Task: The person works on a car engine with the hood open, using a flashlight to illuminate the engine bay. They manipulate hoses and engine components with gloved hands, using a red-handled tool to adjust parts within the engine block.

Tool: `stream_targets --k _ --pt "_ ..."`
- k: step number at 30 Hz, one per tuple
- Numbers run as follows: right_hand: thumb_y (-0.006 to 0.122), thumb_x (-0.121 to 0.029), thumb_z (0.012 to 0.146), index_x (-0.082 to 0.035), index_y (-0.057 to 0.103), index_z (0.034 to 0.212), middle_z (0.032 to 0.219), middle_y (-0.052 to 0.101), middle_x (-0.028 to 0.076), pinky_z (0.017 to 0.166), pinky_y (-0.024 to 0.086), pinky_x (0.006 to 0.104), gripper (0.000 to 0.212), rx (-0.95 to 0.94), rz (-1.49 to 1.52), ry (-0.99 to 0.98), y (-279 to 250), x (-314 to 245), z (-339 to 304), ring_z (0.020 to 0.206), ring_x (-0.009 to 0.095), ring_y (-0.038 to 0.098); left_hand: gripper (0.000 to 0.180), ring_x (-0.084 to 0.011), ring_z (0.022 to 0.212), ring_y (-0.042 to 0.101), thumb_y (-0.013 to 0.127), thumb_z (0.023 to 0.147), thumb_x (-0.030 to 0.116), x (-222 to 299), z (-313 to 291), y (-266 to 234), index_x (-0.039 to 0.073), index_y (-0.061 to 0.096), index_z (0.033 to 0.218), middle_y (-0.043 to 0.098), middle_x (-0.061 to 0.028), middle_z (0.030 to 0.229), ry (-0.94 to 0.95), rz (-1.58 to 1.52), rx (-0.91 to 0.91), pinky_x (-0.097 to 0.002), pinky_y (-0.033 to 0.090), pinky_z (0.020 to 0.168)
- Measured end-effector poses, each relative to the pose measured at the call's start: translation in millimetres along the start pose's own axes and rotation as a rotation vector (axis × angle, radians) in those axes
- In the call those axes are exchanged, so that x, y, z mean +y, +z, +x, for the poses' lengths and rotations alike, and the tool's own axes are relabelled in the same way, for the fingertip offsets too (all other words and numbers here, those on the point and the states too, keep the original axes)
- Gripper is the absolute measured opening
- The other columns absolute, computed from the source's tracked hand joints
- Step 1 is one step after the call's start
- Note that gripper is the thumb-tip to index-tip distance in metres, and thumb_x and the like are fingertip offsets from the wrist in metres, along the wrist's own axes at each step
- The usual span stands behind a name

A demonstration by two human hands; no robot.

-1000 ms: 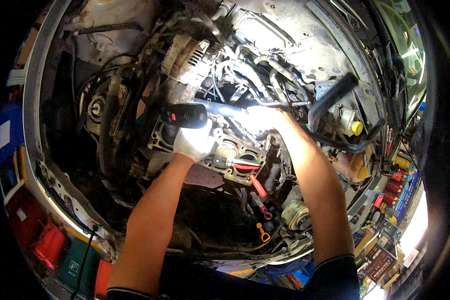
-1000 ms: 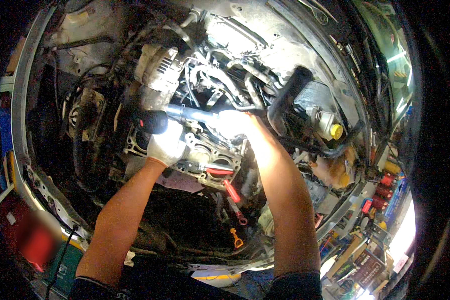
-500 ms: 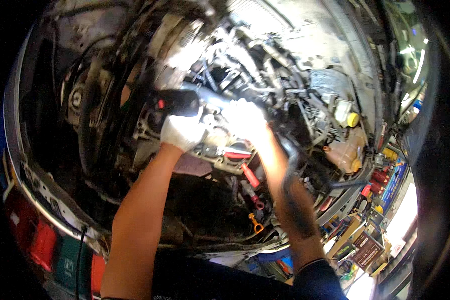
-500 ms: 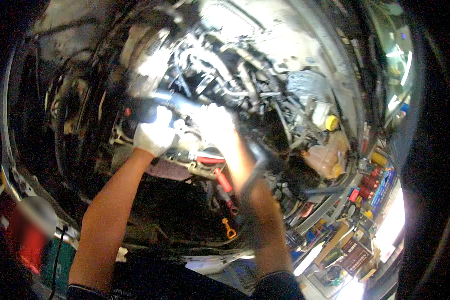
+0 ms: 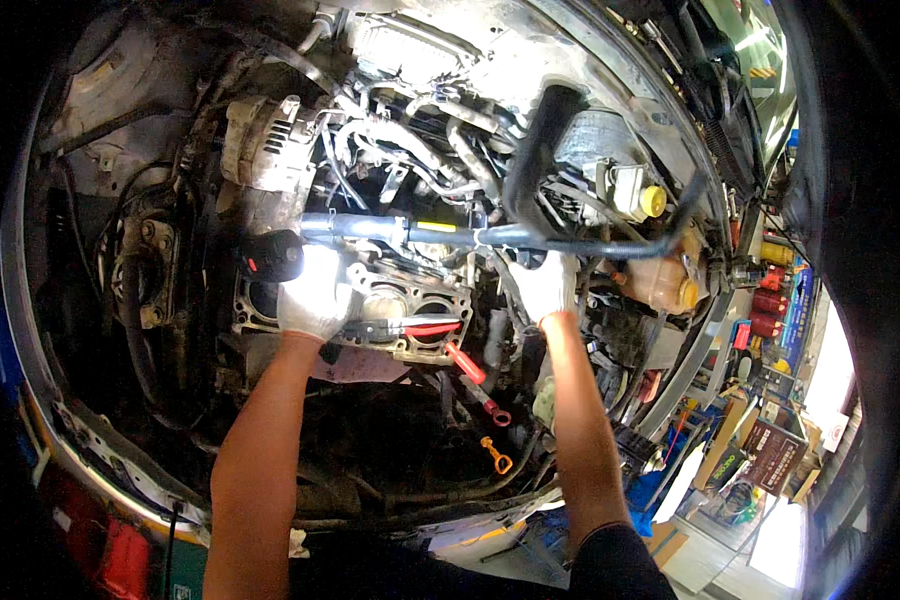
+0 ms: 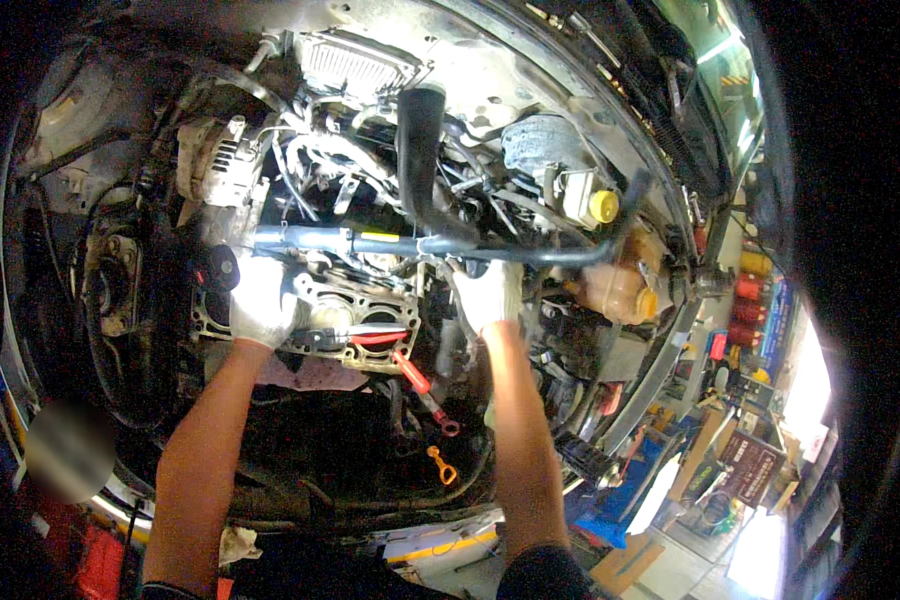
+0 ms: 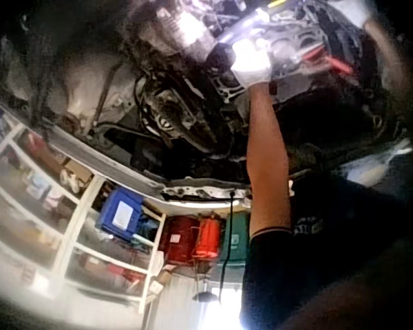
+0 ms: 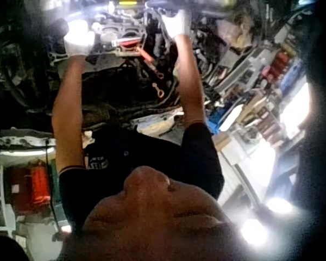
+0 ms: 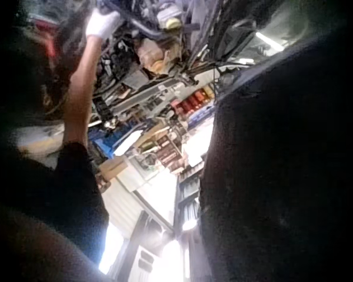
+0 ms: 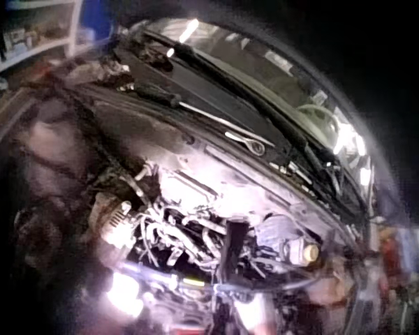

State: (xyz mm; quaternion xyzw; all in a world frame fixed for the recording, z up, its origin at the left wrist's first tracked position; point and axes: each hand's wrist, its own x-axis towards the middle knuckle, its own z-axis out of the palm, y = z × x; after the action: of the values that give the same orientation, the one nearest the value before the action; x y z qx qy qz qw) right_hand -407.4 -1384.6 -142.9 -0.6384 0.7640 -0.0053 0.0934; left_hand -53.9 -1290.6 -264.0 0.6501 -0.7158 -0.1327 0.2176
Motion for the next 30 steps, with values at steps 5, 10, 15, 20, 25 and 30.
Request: stream_targets --k 5,10,15,20,25,30 --pt "0.08 -0.042 0.083 -0.008 0.076 0.098 0.097 0.073 0.016 0.084 0.055 0.0419 0.037 -0.286 0.097 -0.484 33.6 47.6 59.6 0.097 0.035 0.07 0.048 -0.0462 0.12 0.062 0.069 0.082 0.024 8.8 6.9 -5.1 -0.002 0.068 0.122 0.067 -0.0268 0.125 -0.012 -0.053 -0.056 -0.0572 0.046 0.111" --pt "0.061 -0.031 0.102 -0.004 0.071 0.107 0.104 0.071 0.022 0.085 0.052 0.0487 0.029 -0.363 -0.013 -0.41 40.1 -19.4 53.3 0.093 0.038 0.068 0.043 -0.0383 0.106 0.068 0.069 0.082 0.023 -12.0 -6.2 -17.9 0.002 0.068 0.119 0.068 -0.0207 0.118 0.028 0.051 0.089 -0.0488 0.055 0.092" --pt "0.062 -0.022 0.1 -0.005 0.075 0.098 0.1 0.075 0.019 0.086 0.054 0.0526 0.021 -0.235 -0.14 -0.413 56.7 24.7 60.1 0.097 0.042 0.07 0.037 -0.0316 0.095 0.071 0.068 0.085 0.026 6.6 7.3 -11.3 0.008 0.069 0.116 0.069 -0.0139 0.112 0.037 0.086 0.081 -0.0453 0.06 0.077" --pt "0.056 -0.023 0.097 -0.005 0.075 0.095 0.096 0.075 0.018 0.081 0.057 0.0517 0.027 -0.337 -0.586 -0.521 -14.7 -28.9 83.7 0.091 0.04 0.073 0.037 -0.0306 0.094 0.071 0.067 0.088 0.03 5.2 8.6 -5.0 0.008 0.067 0.118 0.068 -0.0129 0.112 0.036 0.072 0.039 -0.0441 0.059 0.078" --pt "0.057 -0.034 0.096 -0.005 0.081 0.1 0.11 0.077 0.023 0.09 0.058 0.05 0.038 -0.637 -0.52 -0.416 -69.0 -105.8 51.5 0.1 0.04 0.075 0.035 -0.0311 0.089 0.071 0.069 0.088 0.03 -3.0 1.0 -15.9 0.008 0.067 0.115 0.069 -0.0127 0.106 -0.023 0.058 0.007 -0.0441 0.059 0.078" --pt "0.051 -0.028 0.098 -0.007 0.079 0.095 0.09 0.077 0.019 0.076 0.055 0.0504 0.035 -0.879 -0.634 -0.788 3.8 16.1 23.1 0.082 0.037 0.073 0.032 -0.0327 0.084 0.071 0.069 0.088 0.029 11.2 16.4 -12.5 0.008 0.067 0.112 0.069 -0.0136 0.095 0.017 -0.026 0.063 -0.0448 0.059 0.077"
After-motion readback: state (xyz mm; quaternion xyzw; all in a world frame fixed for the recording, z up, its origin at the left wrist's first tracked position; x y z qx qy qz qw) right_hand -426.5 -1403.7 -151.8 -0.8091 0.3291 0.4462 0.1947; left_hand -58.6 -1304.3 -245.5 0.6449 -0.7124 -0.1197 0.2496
